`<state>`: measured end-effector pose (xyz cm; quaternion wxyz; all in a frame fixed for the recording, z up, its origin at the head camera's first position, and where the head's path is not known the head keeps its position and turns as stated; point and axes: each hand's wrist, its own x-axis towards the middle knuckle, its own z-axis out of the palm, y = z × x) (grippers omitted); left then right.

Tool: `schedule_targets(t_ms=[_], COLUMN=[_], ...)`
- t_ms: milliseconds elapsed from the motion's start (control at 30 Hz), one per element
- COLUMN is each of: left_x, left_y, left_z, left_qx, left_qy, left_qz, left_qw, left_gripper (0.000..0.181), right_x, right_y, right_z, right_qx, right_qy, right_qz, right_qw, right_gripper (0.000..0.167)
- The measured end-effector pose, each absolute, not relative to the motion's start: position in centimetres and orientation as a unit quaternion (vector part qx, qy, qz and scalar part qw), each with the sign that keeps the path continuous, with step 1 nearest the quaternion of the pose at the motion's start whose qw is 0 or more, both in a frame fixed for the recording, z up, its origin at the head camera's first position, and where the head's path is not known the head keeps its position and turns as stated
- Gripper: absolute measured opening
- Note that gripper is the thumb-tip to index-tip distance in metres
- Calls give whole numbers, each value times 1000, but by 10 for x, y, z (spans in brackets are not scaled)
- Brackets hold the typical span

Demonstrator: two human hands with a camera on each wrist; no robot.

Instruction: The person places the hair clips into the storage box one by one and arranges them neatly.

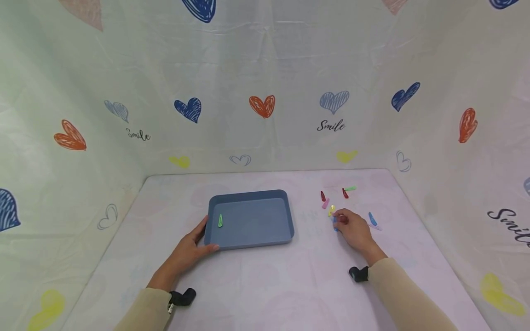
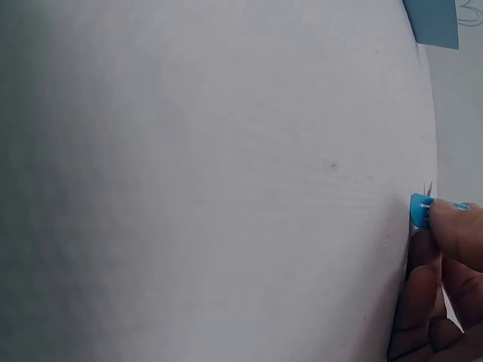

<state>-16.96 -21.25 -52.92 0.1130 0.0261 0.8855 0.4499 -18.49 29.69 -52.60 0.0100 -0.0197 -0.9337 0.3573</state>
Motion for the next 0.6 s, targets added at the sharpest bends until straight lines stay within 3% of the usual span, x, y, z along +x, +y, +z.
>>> schedule_targets(t_ms=[600], left_x=[-169], left_y=[-212], left_z=[-530], left_qx=[32], left_qy=[883], left_qz=[455], left_qw=[110], left_gripper=[114], right_x=[-192], right_y=[282], right_z=[-503], right_qx=[-45], right_qy=[-867], right_qz=[496], right_qw=[5], right_gripper=[25])
